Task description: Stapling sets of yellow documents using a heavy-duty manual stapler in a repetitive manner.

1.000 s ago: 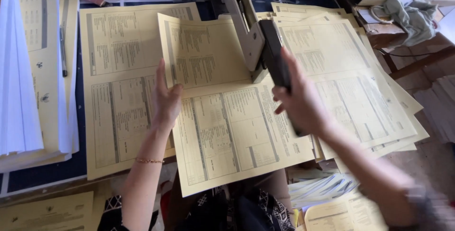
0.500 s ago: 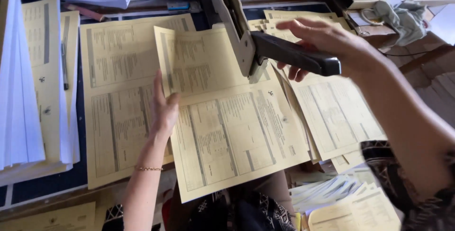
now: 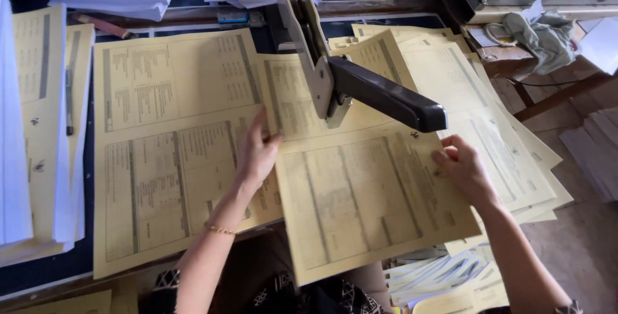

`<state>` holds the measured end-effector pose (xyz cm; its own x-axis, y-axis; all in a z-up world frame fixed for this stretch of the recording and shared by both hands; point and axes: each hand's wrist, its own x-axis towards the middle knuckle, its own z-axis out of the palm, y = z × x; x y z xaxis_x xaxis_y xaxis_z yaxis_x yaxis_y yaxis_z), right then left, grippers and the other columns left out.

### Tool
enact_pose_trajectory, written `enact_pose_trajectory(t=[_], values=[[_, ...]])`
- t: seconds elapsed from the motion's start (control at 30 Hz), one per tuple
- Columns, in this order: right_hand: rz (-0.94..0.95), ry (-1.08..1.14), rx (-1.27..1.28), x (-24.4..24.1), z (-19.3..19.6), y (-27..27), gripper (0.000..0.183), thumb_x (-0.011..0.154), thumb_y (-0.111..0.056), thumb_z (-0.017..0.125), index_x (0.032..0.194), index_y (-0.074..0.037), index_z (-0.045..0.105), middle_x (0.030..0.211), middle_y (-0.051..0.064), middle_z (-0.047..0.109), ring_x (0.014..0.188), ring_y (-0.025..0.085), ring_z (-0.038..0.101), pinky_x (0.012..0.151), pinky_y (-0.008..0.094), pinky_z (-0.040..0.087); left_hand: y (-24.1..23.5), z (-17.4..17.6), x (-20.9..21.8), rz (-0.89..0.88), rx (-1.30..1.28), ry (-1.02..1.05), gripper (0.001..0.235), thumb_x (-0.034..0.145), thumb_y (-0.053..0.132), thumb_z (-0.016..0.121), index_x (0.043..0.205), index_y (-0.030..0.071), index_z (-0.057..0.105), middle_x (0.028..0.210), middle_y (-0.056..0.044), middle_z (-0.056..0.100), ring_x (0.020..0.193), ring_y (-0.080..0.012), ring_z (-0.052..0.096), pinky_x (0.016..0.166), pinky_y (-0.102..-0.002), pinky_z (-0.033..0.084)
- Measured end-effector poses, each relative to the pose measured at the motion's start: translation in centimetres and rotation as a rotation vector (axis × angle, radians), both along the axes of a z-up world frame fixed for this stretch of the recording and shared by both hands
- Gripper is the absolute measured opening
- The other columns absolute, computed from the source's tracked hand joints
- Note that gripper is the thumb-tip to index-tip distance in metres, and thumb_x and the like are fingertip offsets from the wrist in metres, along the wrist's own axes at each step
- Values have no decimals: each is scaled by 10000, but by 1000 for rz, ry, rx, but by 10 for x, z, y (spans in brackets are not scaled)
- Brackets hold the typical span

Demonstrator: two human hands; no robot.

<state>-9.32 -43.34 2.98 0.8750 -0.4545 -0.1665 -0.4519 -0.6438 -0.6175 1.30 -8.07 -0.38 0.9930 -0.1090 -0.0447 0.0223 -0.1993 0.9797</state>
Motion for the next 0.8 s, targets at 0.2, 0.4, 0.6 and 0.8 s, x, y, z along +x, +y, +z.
enact_pose_trajectory(t=[0.2,0.4,0.6,0.8], values=[[-39,-85,254,10,-7,-25,493,889,-156,703,1361,-103,570,915,158,704,795,292,654,777,415,522,-23,-52,28,-13,-1,22,661,923,111,632,1530,98,370,678,-18,626,506,-126,577,467,-274,405],[-34,-74,144,22,-13,-19,378,957,-103,664,1323,-64,577,893,220,699,795,382,679,727,463,528,-18,-41,29,4,-77,22,621,947,39,575,1524,16,346,642,42,498,531,-60,463,491,-227,368],[-4,-38,8,26,-37,-40,413,900,-214,744,1264,-108,579,855,119,692,802,291,670,778,471,527,-17,-27,17,-40,-10,-148,559,982,18,535,1520,57,390,631,19,485,546,-102,496,516,-232,416],[219,31,-426,57,-56,-66,149,908,-88,662,1012,15,692,846,229,679,829,443,670,771,555,509,-15,-49,29,-35,57,-147,461,970,89,563,1430,85,536,607,-3,500,555,-104,515,534,-269,435]])
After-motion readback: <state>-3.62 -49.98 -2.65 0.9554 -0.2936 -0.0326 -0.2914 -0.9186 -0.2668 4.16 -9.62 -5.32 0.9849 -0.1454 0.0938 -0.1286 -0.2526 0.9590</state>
